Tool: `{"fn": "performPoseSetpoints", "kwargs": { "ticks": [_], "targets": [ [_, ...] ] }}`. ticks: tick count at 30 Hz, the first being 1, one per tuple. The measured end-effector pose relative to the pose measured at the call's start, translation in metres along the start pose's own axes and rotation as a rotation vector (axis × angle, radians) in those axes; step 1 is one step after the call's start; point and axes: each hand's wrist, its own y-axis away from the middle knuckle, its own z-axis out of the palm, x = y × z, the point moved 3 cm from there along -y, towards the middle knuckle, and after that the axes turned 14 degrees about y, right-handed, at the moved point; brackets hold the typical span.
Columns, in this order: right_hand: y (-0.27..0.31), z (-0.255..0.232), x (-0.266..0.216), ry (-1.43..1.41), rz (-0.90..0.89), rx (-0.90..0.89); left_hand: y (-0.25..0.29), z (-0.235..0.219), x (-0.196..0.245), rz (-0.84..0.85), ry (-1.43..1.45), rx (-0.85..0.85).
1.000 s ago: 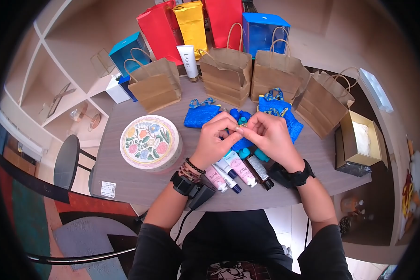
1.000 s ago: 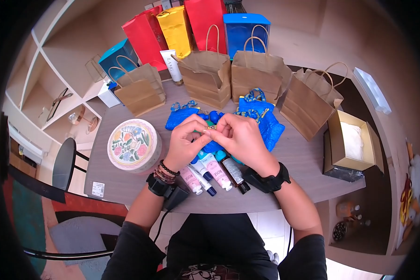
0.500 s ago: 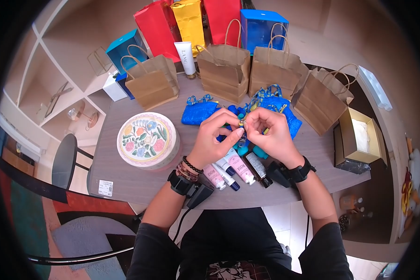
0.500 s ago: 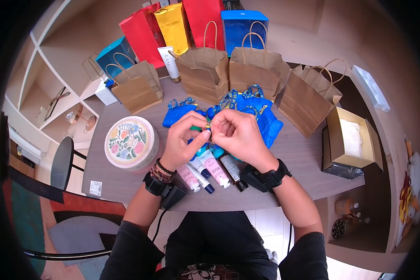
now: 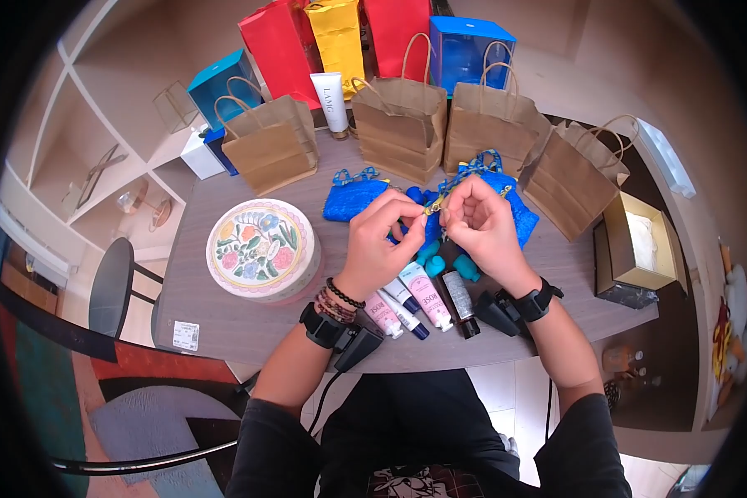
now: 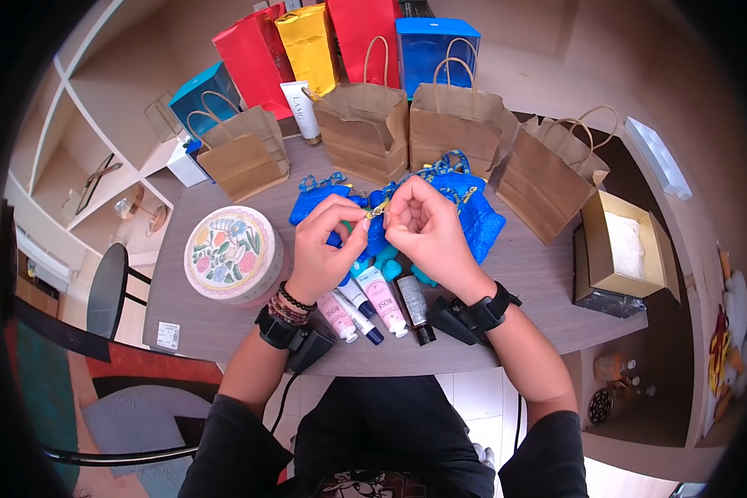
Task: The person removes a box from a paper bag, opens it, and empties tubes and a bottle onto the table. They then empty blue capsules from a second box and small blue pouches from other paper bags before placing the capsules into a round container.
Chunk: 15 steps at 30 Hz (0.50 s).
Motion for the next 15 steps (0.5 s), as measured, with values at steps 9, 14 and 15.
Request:
{"fn": "performPoseSetpoints", "kwargs": {
  "ticks": [9,14,15],
  "targets": [
    [-0.01,-0.029,-0.014,0.596,-0.239,0.19,-0.001,0.002,0.003,0.117,-0.133,-0.037],
    [-0.016,-0.047,-0.006,0.654,-0.172,0.304,-0.002,-0.001,0.006,0.192,-0.131,0.018],
    [-0.016,-0.048,-0.006,0.655,-0.174,0.306,-0.002,0.0,0.007,0.194,-0.13,0.017]
  ]
}}
